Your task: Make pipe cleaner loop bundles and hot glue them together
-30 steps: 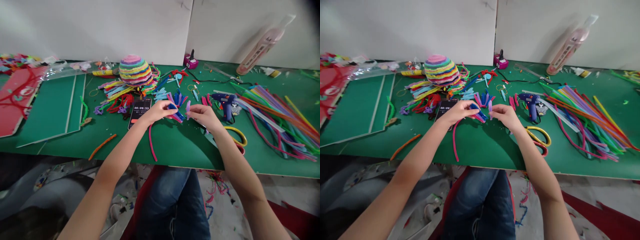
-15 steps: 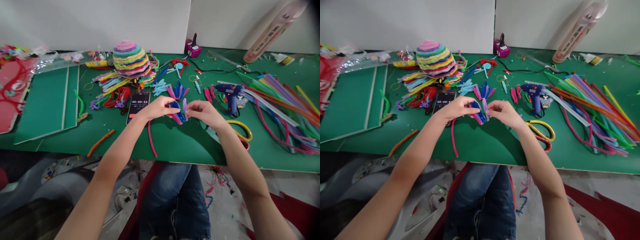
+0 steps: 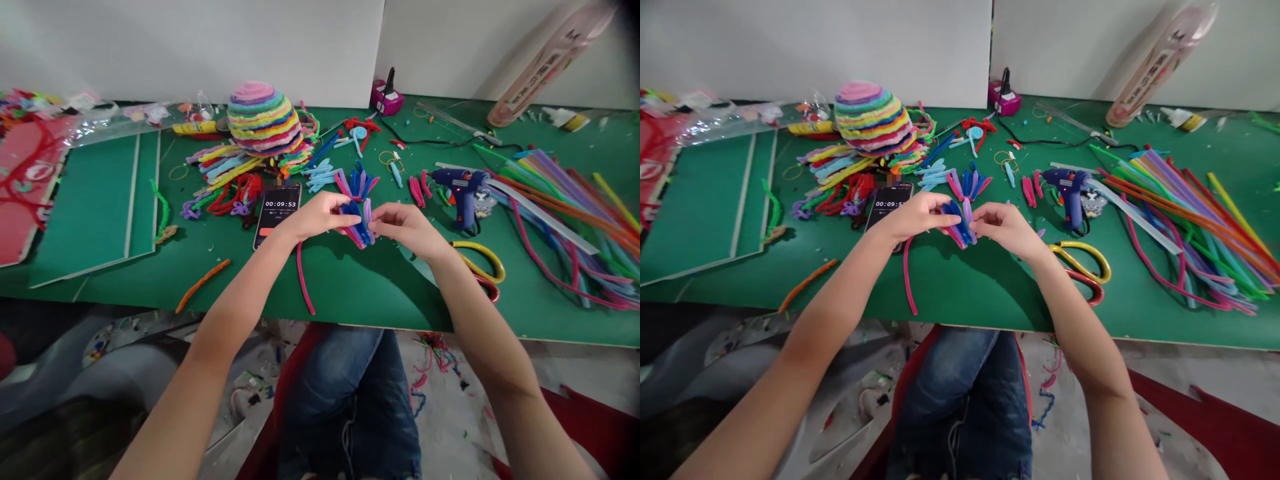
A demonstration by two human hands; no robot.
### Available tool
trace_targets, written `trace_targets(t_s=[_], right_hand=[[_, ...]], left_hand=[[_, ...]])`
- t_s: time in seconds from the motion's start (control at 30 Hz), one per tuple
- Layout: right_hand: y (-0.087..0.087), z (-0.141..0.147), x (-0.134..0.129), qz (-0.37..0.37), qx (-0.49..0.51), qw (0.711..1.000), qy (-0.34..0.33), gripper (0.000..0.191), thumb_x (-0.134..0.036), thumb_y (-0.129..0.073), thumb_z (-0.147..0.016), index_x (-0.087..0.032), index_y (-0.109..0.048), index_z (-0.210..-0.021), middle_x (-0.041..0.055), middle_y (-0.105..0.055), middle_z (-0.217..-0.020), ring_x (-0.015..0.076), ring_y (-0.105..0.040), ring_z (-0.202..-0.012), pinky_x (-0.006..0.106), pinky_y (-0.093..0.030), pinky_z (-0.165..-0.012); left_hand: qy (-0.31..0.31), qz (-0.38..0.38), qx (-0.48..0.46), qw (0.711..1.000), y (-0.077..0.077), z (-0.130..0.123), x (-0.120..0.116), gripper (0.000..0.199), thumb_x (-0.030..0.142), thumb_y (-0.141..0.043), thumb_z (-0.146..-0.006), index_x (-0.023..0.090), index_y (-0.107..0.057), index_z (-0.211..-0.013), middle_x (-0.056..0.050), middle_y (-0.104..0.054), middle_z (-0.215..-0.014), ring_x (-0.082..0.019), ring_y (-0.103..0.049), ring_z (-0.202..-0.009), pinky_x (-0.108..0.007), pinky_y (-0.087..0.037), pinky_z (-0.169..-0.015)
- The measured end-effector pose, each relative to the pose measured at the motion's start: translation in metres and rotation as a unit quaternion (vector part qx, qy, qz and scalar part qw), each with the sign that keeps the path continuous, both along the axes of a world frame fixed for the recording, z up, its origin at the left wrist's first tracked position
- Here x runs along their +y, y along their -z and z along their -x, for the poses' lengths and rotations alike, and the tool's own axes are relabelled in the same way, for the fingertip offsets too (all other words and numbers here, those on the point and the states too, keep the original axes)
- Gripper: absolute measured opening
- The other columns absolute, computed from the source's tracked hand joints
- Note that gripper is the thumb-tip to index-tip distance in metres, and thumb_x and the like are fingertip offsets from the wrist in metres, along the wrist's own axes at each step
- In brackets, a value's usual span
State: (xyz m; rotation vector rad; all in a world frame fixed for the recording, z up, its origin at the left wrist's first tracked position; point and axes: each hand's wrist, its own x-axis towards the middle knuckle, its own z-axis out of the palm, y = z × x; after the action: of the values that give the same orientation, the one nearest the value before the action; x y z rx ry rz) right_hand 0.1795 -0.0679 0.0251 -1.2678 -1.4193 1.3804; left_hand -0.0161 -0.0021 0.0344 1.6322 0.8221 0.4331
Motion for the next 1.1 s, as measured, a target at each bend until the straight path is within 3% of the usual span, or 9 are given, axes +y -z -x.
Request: trace_targets(t_s=[0.67,1.1], right_hand=[[0.005,0.01,0.0,-0.012,-0.014,0.998,0.068,0.023,-0.037,-0.072,-0.068,-0.019,-0.061,-0.076,-0.0016,-0.061,-0.061,0.0098,-0.055,-0.057,0.024,-0.04,-0.051],[0.009,0.011,0.002,-0.017,-0.008,0.996,0.085,0.023,-0.037,-0.072,-0.068,-0.019,-0.06,-0.077,-0.0013,-0.06,-0.064,0.0111,-0.057,-0.06,0.025,-0.042,-0.054]], left_hand=[[-0.027,-0.03,-0.017,0.999,0.015,-0.003,0.002,0.019,0.03,-0.073,-0.074,0.015,-0.067,-0.085,-0.002,-0.068,-0.075,-0.011,-0.064,-0.067,-0.023,-0.053,-0.062],[-0.042,-0.039,-0.01,0.998,0.009,-0.004,0.0,0.022,0.032,-0.073,-0.074,0.014,-0.061,-0.073,0.0,-0.063,-0.067,-0.009,-0.06,-0.062,-0.022,-0.053,-0.061]])
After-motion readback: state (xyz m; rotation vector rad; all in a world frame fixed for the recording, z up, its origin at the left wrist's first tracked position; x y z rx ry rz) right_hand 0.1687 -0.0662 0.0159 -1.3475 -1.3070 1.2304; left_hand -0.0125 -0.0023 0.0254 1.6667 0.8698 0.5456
